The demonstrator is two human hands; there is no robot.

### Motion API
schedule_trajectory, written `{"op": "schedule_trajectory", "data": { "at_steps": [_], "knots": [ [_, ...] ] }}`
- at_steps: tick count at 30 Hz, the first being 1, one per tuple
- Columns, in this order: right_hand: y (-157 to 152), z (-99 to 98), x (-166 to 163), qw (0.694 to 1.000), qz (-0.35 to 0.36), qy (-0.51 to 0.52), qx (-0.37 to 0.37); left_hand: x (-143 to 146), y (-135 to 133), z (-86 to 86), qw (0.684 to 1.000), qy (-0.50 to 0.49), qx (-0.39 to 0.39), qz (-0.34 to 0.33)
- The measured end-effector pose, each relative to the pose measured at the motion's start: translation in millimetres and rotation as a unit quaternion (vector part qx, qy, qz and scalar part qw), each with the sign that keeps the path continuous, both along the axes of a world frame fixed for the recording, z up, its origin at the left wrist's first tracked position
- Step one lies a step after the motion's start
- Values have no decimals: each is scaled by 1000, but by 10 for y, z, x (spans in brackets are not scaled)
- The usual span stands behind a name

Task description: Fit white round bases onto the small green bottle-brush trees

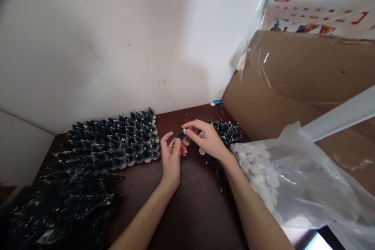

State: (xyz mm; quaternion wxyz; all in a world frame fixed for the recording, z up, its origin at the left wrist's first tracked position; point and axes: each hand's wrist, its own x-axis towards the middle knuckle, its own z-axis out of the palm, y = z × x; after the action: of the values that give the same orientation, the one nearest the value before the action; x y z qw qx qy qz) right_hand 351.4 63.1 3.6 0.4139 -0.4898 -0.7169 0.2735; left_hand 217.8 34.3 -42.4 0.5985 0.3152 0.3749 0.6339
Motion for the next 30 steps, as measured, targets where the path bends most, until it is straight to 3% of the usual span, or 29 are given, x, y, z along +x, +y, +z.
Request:
{"op": "schedule_trajectory", "data": {
  "at_steps": [6,14,30],
  "knots": [
    [-29,26,40,996,28,32,-74,-3,15,-11,1000,6,-11,20],
    [-51,20,66,990,80,47,-107,-16,35,-2,998,18,-33,42],
    [-51,-34,39,993,87,-73,-34,-41,51,-26,998,45,-16,40]
  ]
}}
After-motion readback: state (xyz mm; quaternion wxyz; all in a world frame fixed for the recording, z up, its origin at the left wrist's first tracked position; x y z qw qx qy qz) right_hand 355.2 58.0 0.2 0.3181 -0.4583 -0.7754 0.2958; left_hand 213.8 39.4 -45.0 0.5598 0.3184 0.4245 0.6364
